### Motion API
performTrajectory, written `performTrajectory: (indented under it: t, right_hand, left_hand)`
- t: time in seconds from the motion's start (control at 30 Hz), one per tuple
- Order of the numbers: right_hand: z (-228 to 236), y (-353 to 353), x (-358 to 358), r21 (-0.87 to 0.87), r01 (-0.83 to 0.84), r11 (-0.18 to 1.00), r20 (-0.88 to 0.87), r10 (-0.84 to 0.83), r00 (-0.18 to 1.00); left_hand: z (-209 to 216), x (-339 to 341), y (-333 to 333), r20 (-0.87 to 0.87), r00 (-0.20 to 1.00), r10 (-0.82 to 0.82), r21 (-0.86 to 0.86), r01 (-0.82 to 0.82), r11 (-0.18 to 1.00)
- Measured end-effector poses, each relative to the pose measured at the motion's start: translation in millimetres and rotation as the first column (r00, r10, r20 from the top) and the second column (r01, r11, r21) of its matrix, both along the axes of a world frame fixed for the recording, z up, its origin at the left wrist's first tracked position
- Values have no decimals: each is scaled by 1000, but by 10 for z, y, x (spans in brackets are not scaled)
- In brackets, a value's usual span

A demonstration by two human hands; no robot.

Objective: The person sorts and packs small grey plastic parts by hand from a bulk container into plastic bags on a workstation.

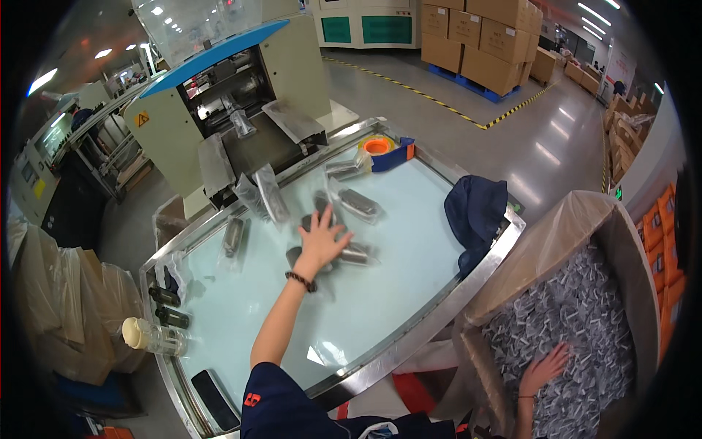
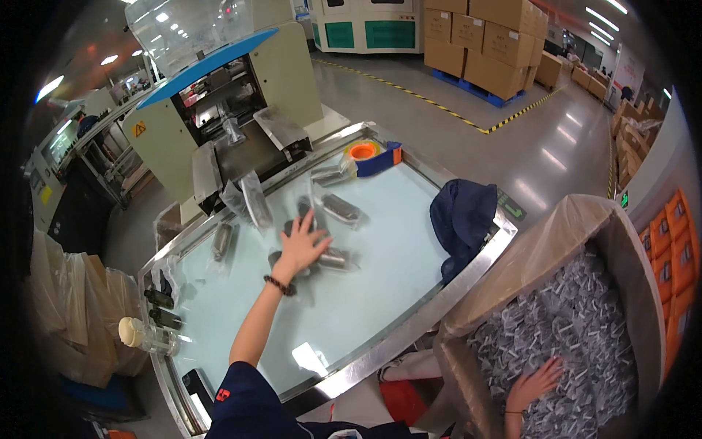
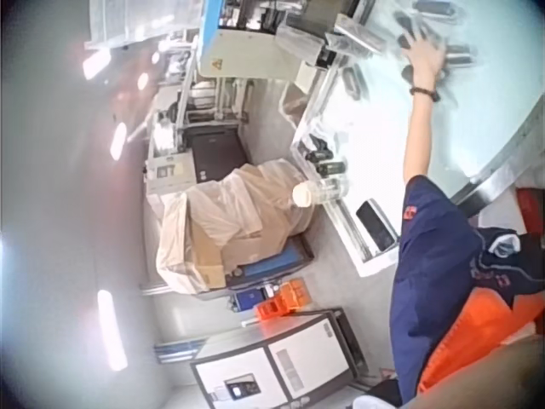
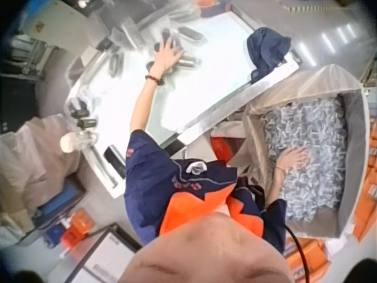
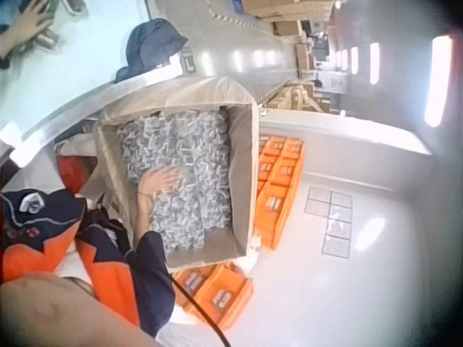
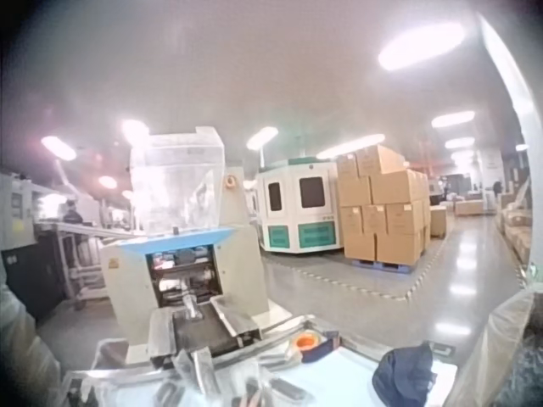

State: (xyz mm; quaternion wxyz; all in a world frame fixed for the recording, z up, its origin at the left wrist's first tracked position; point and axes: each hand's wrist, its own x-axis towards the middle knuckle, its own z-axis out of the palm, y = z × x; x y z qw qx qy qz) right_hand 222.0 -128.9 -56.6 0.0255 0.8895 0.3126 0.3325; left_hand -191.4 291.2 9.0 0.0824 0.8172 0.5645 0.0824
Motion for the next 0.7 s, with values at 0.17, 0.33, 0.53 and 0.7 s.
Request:
performTrajectory:
  t: [0.17, 0.33, 0.53, 0.7]
  right_hand:
    - [469, 618, -707, 318, -561, 764, -234, 637, 735]
    - [869, 1418, -1576, 479, -817, 322, -392, 911, 129]
    - [814, 2358, -2263, 515, -836, 191, -478, 873, -96]
    - [570, 3009, -2610, 408, -886, 220, -537, 843, -38]
  left_hand:
    - [84, 2, -1018, 136, 964, -227, -6, 229, 973]
    - [144, -201, -1759, 60, 997, -47, 177, 36, 983]
    - [154, -585, -2441, 8, 999, 35, -37, -35, 999]
    - [-33, -892, -2410, 247, 968, 33, 11, -36, 999]
